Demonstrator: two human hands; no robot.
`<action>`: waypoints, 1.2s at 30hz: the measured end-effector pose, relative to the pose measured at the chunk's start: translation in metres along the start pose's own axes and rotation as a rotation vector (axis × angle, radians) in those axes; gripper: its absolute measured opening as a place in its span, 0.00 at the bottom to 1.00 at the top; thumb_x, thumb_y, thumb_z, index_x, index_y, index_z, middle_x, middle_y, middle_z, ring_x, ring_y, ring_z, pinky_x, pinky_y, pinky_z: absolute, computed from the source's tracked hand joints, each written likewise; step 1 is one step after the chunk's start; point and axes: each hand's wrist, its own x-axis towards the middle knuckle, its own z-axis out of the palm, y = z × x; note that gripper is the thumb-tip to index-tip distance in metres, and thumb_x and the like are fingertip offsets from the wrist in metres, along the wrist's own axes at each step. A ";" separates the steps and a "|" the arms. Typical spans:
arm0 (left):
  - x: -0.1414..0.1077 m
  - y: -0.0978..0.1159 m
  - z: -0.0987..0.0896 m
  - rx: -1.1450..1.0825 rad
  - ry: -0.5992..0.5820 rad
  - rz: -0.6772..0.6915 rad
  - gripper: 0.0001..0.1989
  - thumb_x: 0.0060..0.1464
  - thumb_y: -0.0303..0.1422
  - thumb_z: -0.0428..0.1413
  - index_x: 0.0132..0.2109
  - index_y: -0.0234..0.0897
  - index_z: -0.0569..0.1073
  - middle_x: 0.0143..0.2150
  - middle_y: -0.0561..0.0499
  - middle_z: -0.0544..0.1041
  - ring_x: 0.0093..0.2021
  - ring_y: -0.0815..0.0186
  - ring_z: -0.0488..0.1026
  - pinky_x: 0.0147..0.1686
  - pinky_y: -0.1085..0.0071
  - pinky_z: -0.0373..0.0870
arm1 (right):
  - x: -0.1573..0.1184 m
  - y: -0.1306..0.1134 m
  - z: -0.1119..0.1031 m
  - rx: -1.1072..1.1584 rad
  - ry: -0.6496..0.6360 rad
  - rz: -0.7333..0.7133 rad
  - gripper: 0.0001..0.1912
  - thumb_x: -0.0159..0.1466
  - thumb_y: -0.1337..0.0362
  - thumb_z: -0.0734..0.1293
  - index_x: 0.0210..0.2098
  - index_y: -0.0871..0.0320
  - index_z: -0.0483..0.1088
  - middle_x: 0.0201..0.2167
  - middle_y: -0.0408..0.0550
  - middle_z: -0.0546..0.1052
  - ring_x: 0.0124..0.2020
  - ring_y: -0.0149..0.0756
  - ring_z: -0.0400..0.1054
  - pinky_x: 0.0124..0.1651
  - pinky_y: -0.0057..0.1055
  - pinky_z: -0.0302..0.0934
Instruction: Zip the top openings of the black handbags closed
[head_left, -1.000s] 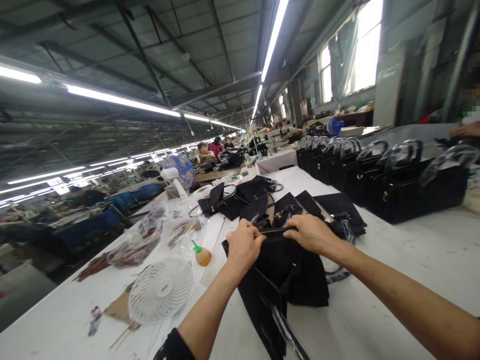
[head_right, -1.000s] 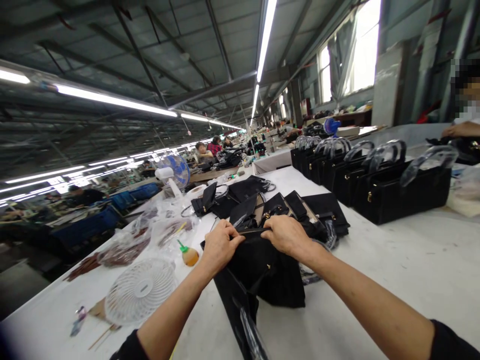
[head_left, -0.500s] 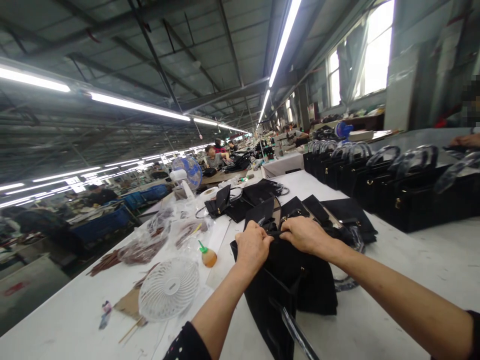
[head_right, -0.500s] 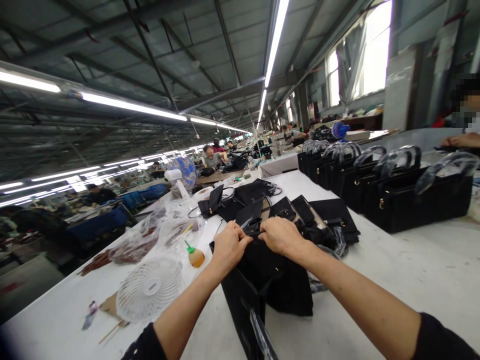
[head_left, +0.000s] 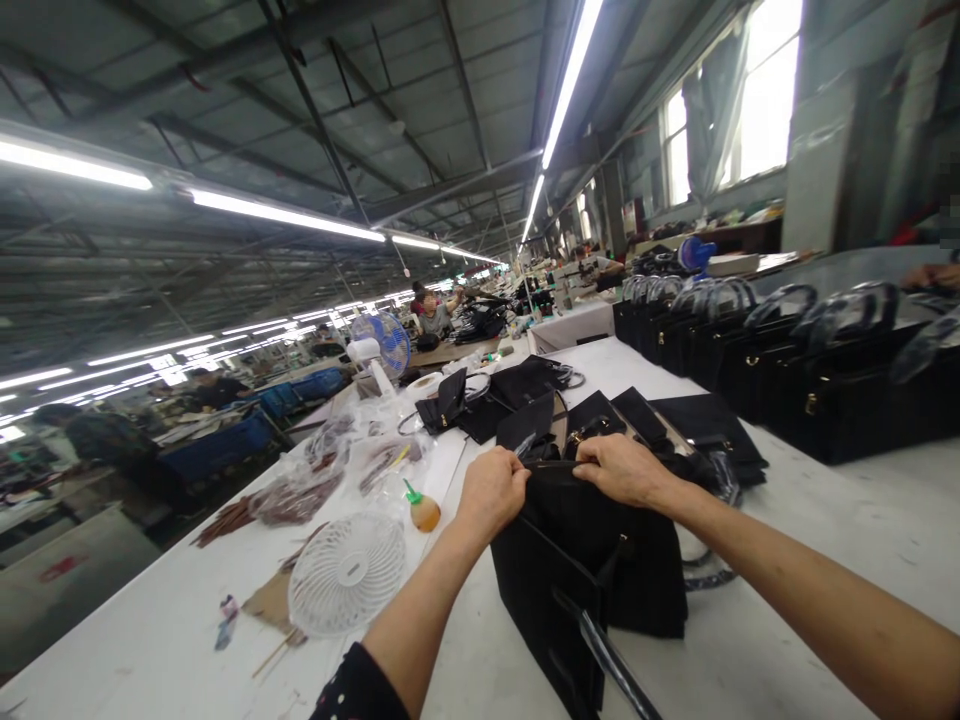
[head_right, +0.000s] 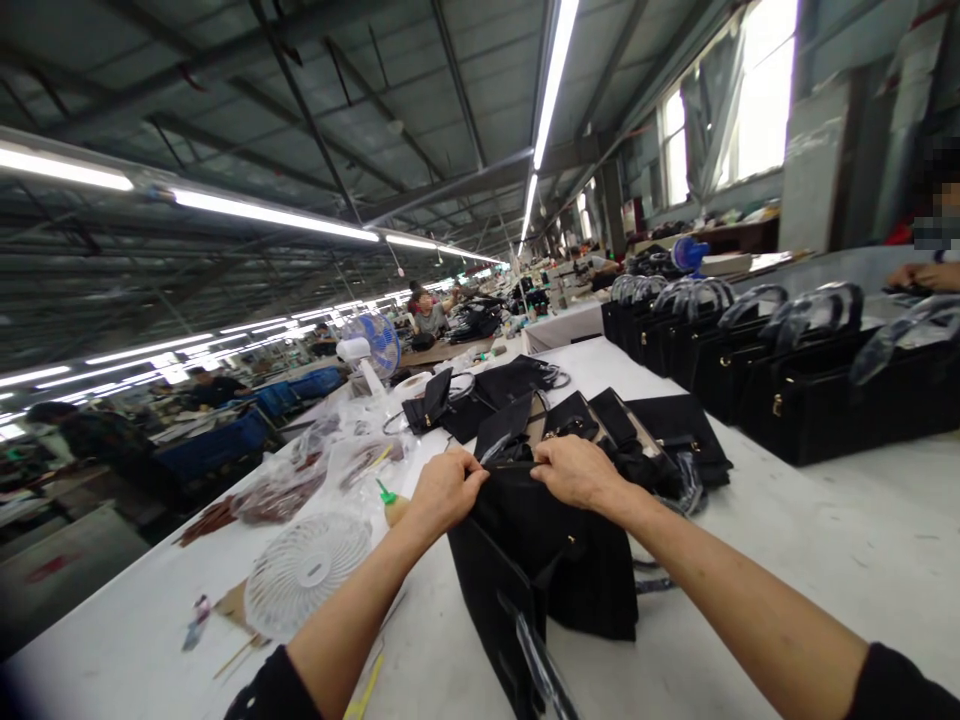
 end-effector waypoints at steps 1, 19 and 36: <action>0.000 0.001 0.001 0.013 0.003 0.004 0.10 0.54 0.36 0.52 0.32 0.38 0.75 0.36 0.49 0.76 0.38 0.63 0.72 0.39 0.69 0.65 | -0.001 0.000 0.000 0.004 0.000 -0.016 0.11 0.59 0.57 0.62 0.28 0.55 0.72 0.30 0.44 0.77 0.32 0.34 0.68 0.30 0.28 0.50; -0.007 -0.001 0.000 0.110 0.004 -0.056 0.12 0.56 0.36 0.48 0.36 0.35 0.74 0.36 0.45 0.77 0.37 0.60 0.74 0.37 0.67 0.66 | 0.015 -0.031 0.006 -0.024 -0.003 -0.176 0.12 0.59 0.55 0.63 0.37 0.52 0.74 0.38 0.45 0.78 0.41 0.39 0.69 0.38 0.30 0.56; -0.011 -0.005 0.001 0.049 -0.007 -0.077 0.11 0.55 0.35 0.49 0.37 0.35 0.74 0.39 0.45 0.77 0.40 0.61 0.73 0.41 0.67 0.66 | 0.019 0.005 -0.020 0.266 -0.049 -0.129 0.12 0.59 0.58 0.61 0.37 0.57 0.73 0.30 0.43 0.77 0.32 0.33 0.69 0.35 0.26 0.58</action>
